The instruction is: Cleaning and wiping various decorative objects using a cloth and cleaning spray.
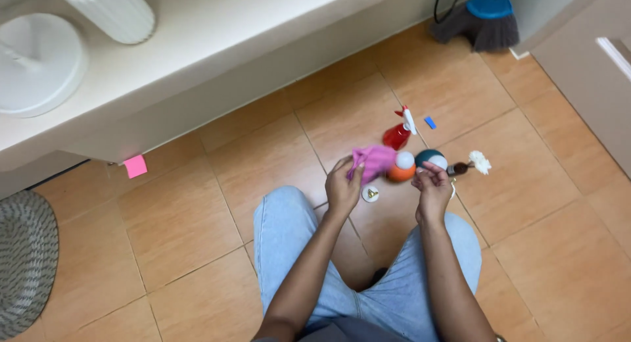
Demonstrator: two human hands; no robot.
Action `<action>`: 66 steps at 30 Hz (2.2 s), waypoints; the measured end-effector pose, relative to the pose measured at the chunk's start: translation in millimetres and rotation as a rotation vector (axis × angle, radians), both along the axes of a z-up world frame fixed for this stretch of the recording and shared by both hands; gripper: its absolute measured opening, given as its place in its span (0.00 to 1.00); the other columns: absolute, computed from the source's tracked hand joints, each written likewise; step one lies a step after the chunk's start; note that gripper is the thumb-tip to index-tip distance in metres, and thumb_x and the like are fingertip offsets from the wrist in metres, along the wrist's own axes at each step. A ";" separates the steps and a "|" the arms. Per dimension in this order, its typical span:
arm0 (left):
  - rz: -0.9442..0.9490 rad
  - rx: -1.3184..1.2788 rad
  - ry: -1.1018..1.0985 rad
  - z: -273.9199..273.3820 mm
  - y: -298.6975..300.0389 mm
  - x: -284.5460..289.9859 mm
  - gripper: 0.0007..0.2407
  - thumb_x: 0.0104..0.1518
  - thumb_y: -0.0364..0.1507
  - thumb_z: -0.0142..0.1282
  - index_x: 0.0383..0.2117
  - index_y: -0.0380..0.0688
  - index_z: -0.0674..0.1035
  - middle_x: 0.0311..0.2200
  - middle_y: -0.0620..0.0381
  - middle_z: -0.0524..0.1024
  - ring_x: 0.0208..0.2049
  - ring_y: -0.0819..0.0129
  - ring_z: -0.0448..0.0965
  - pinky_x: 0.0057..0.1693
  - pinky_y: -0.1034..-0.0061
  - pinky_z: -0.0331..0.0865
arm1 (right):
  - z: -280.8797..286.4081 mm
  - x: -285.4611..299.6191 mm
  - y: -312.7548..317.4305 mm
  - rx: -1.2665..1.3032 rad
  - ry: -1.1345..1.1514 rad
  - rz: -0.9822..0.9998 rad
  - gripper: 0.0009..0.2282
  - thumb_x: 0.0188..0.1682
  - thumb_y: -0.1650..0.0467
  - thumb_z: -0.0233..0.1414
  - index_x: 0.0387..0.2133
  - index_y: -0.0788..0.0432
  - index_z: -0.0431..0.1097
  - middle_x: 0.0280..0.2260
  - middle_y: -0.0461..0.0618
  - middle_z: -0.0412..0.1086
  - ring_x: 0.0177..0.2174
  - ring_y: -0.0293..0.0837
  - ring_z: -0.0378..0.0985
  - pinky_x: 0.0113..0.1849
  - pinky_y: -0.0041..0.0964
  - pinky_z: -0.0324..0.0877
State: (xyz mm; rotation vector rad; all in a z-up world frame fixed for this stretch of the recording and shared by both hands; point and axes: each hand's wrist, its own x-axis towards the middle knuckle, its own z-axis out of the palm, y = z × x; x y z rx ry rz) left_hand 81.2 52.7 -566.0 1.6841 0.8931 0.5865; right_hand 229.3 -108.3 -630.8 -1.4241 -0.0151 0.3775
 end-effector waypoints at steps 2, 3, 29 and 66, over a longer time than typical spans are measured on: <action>-0.071 0.310 0.037 9.8 -13.2 11.4 0.11 0.60 0.33 0.57 0.45 0.48 0.84 0.46 0.52 0.81 0.50 0.54 0.77 0.58 0.60 0.64 | 6.6 -5.2 -9.4 0.052 0.050 0.018 0.09 0.54 0.72 0.56 0.45 0.62 0.70 0.35 0.48 0.73 0.33 0.39 0.74 0.38 0.34 0.72; -0.131 0.627 0.063 15.7 -18.5 18.4 0.11 0.58 0.33 0.58 0.45 0.51 0.85 0.54 0.53 0.80 0.61 0.49 0.71 0.66 0.51 0.55 | 10.7 -5.8 -12.0 0.110 0.091 0.051 0.11 0.54 0.68 0.55 0.46 0.61 0.69 0.37 0.51 0.73 0.34 0.42 0.75 0.39 0.38 0.74; -0.210 -0.093 0.611 -180.4 -62.7 34.6 0.13 0.52 0.36 0.63 0.41 0.48 0.82 0.37 0.47 0.83 0.40 0.53 0.83 0.47 0.61 0.75 | 60.8 -12.0 -104.3 1.042 0.446 -0.243 0.17 0.64 0.64 0.44 0.61 0.60 0.64 0.59 0.54 0.69 0.59 0.50 0.71 0.62 0.51 0.67; -0.409 -0.139 0.098 -76.0 -26.2 39.0 0.07 0.54 0.28 0.62 0.30 0.35 0.81 0.28 0.46 0.82 0.31 0.64 0.84 0.40 0.67 0.76 | 19.1 -18.8 -24.4 0.509 0.480 0.052 0.23 0.55 0.60 0.49 0.61 0.56 0.61 0.53 0.52 0.69 0.48 0.49 0.74 0.48 0.47 0.74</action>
